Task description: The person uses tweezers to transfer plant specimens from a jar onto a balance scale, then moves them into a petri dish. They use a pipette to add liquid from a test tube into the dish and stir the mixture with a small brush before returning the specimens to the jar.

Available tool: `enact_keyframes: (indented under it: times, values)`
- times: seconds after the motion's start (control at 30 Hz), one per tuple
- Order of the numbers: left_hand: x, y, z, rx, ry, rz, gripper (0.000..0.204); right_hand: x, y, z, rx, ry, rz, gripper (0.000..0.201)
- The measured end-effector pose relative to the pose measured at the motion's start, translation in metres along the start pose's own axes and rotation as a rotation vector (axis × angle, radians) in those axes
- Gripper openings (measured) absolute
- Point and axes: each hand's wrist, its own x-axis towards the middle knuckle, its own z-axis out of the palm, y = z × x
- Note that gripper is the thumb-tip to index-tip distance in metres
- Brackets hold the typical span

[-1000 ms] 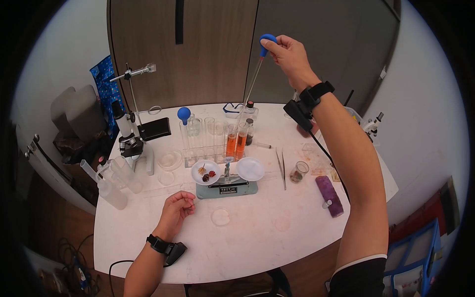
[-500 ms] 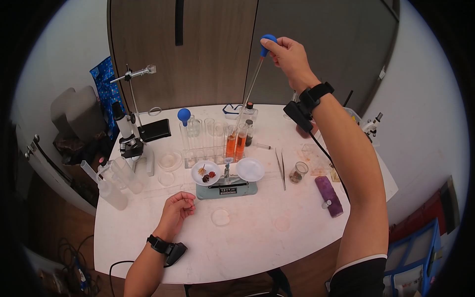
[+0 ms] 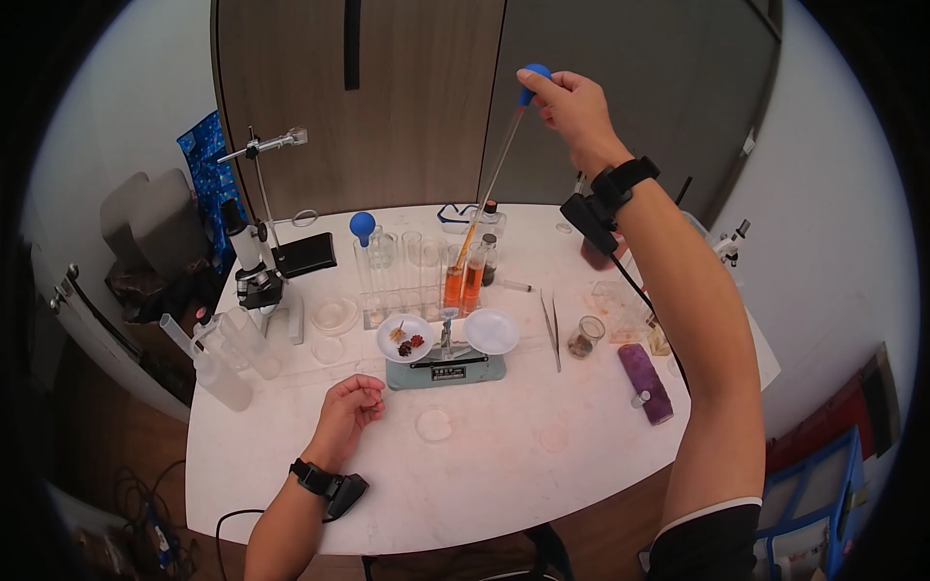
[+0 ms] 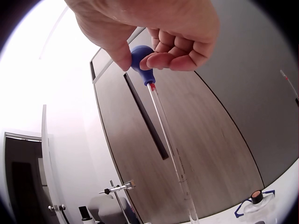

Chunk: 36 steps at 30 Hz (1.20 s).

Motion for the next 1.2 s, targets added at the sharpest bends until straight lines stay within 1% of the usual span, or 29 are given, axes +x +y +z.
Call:
enact_keyframes:
  times: [0.13, 0.23, 0.43, 0.53, 0.73, 0.83, 0.93, 1.2]
  values:
    - [0.0, -0.001, -0.001, -0.006, -0.002, 0.001, 0.018, 0.003, 0.001, -0.005, 0.0, 0.003, 0.006, 0.032]
    - [0.001, -0.001, -0.001, -0.004, 0.0, 0.001, 0.019, 0.005, 0.002, -0.008, 0.008, 0.012, -0.02, 0.037]
    - [0.001, -0.001, 0.0, -0.006, 0.002, 0.003, 0.019, 0.006, -0.002, -0.013, 0.0, 0.013, -0.041, 0.037]
    - [0.001, -0.001, -0.001, -0.016, 0.0, 0.008, 0.018, 0.005, -0.006, -0.016, -0.002, 0.03, -0.029, 0.032]
    - [0.001, -0.002, -0.002, -0.002, -0.005, -0.004, 0.015, 0.005, -0.009, -0.021, -0.021, 0.043, -0.065, 0.033]
    - [0.001, -0.003, -0.002, 0.0, -0.009, 0.001, 0.015, 0.007, -0.008, -0.024, -0.01, 0.043, -0.055, 0.033]
    - [-0.001, 0.002, 0.003, 0.002, 0.023, -0.002, 0.015, 0.007, -0.009, -0.027, -0.013, 0.073, -0.046, 0.036]
    - [0.001, -0.002, -0.001, -0.006, 0.003, 0.0, 0.014, 0.006, -0.008, -0.036, 0.015, 0.064, -0.026, 0.035]
